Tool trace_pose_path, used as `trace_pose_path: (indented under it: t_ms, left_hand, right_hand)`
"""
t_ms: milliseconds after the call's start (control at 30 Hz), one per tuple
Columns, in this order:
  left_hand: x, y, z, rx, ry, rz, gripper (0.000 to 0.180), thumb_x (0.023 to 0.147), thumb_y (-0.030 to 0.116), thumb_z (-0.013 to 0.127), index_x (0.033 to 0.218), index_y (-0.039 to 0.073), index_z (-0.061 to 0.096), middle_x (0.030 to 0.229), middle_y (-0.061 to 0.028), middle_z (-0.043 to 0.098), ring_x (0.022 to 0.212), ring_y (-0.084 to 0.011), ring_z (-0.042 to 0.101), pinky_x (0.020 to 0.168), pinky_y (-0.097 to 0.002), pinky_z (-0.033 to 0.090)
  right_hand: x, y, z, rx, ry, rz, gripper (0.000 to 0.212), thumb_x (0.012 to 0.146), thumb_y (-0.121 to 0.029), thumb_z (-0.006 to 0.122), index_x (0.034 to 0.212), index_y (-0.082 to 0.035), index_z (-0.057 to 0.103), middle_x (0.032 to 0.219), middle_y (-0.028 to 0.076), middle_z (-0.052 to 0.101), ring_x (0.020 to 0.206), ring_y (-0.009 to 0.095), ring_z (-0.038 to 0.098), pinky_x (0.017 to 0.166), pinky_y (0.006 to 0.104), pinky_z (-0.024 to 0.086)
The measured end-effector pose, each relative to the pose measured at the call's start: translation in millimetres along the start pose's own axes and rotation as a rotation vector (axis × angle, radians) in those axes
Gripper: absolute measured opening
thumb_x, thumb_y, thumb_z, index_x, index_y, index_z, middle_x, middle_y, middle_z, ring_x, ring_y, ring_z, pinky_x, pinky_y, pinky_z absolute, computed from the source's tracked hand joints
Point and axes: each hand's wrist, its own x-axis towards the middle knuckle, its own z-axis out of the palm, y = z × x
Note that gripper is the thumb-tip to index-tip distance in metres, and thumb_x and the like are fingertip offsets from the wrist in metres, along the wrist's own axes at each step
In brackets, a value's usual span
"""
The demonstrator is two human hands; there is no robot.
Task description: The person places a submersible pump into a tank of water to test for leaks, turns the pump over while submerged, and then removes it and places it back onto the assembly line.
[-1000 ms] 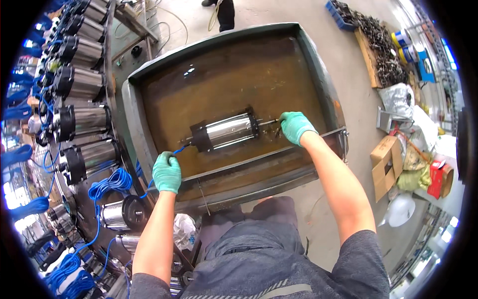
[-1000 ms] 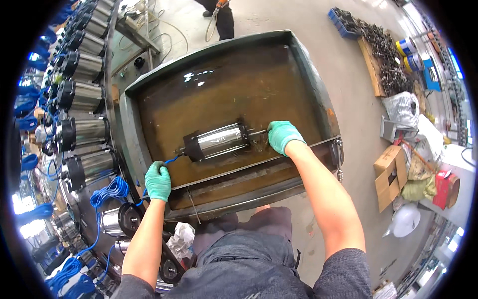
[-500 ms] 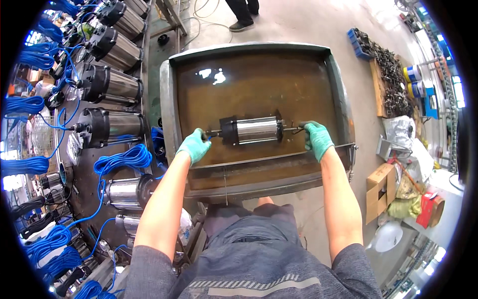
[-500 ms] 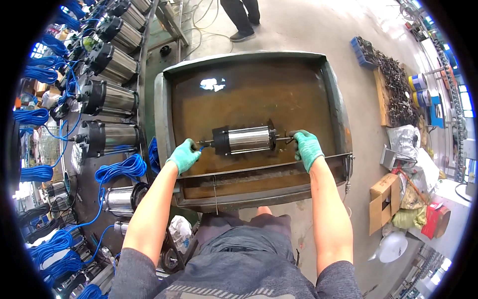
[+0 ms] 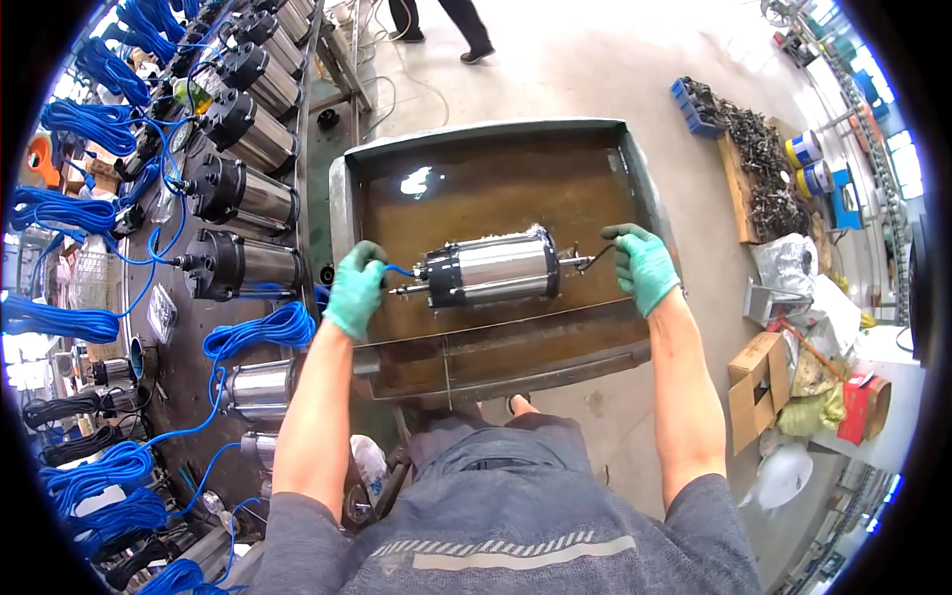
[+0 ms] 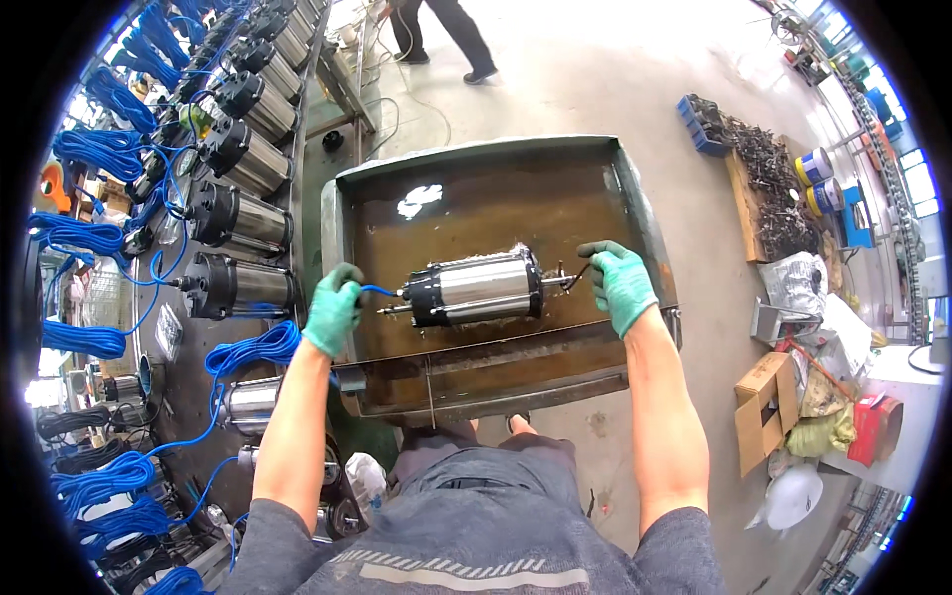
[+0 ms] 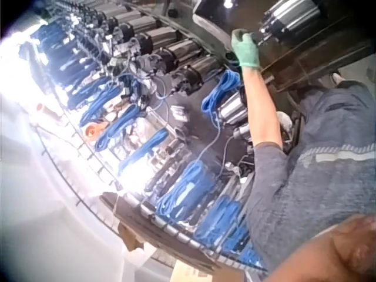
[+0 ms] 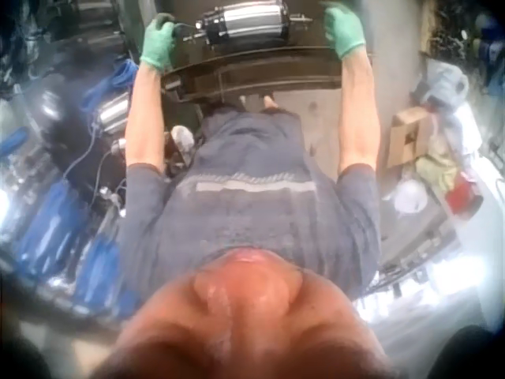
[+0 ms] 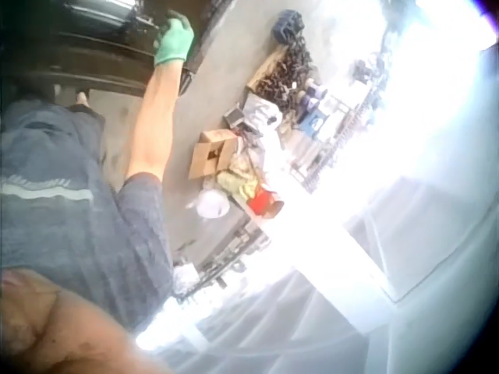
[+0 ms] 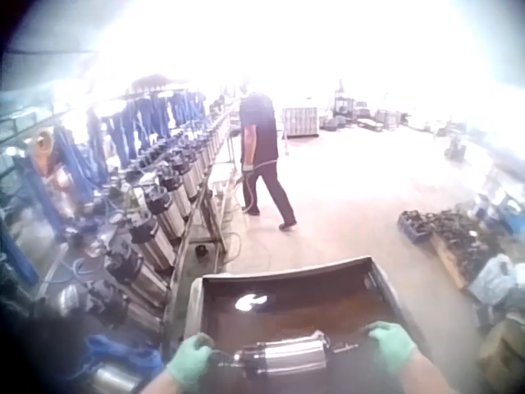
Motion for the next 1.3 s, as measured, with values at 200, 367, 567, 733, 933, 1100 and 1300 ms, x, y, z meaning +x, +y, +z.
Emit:
trace_pose_path:
  t_ms: [200,367,567,733,933,1100,1300]
  left_hand:
    - [-75,63,-38,-0.029,-0.036,0.295,0.03,0.088,0.034,0.071,0.096,0.009,0.056,0.069,0.0029,0.052,0.052,-0.0026,0.04,0.043,-0.0178,0.03]
    - [-112,66,-67,-0.103,0.023,0.475,0.034,0.086,0.032,0.078,0.094,0.007,0.056,0.071,0.0017,0.054,0.055,-0.0033,0.041,0.046,-0.0185,0.028]
    - [-160,61,-76,-0.016,0.039,0.454,0.031,0.085,0.028,0.077,0.092,0.007,0.057,0.08,0.0008,0.058,0.064,-0.0061,0.05,0.052,-0.02,0.037]
    - [-186,45,-58,0.04,0.066,0.406,0.034,0.085,0.033,0.077,0.091,0.006,0.057,0.073,0.0014,0.056,0.058,-0.0042,0.048,0.051,-0.019,0.037]
    - [-199,27,-39,0.071,0.082,0.247,0.015,0.082,-0.002,0.051,0.092,0.002,0.061,0.083,0.0006,0.057,0.072,-0.0056,0.051,0.066,-0.0214,0.045]
    - [-190,3,-29,0.102,0.05,0.236,0.016,0.082,-0.004,0.051,0.091,0.003,0.062,0.075,0.0024,0.056,0.067,-0.0043,0.05,0.061,-0.0209,0.043]
    - [-186,-7,-22,0.086,0.111,0.235,0.02,0.09,0.026,0.067,0.096,0.007,0.063,0.072,0.0039,0.053,0.059,-0.0035,0.045,0.052,-0.0194,0.034]
  right_hand:
    - [-80,-58,-12,0.009,-0.091,-0.076,0.023,0.098,-0.008,0.048,0.113,-0.004,0.065,0.061,-0.009,0.037,0.047,0.003,0.031,0.039,0.0215,0.022]
    - [-124,-82,-19,0.04,-0.161,-0.128,0.024,0.099,-0.01,0.047,0.116,-0.001,0.063,0.062,-0.009,0.035,0.046,0.003,0.03,0.038,0.0205,0.024]
    - [-152,-80,-21,-0.009,-0.205,-0.09,0.026,0.098,-0.01,0.046,0.117,0.0,0.062,0.062,-0.009,0.036,0.046,0.002,0.029,0.037,0.0193,0.024]
    - [-164,-56,-19,-0.057,-0.176,-0.024,0.024,0.098,-0.009,0.047,0.115,0.0,0.062,0.062,-0.009,0.036,0.046,0.002,0.03,0.037,0.0197,0.025]
    - [-156,-18,-26,0.027,-0.19,0.067,0.023,0.098,-0.007,0.047,0.113,-0.001,0.062,0.062,-0.008,0.037,0.046,0.003,0.031,0.038,0.0197,0.026]
    - [-152,-3,-33,0.05,-0.182,0.07,0.024,0.099,-0.008,0.046,0.114,-0.002,0.063,0.061,-0.008,0.037,0.046,0.003,0.031,0.038,0.02,0.026]
    - [-158,13,-40,0.005,-0.136,-0.005,0.024,0.1,-0.012,0.047,0.114,-0.003,0.064,0.061,-0.008,0.039,0.046,0.004,0.032,0.039,0.0212,0.028]
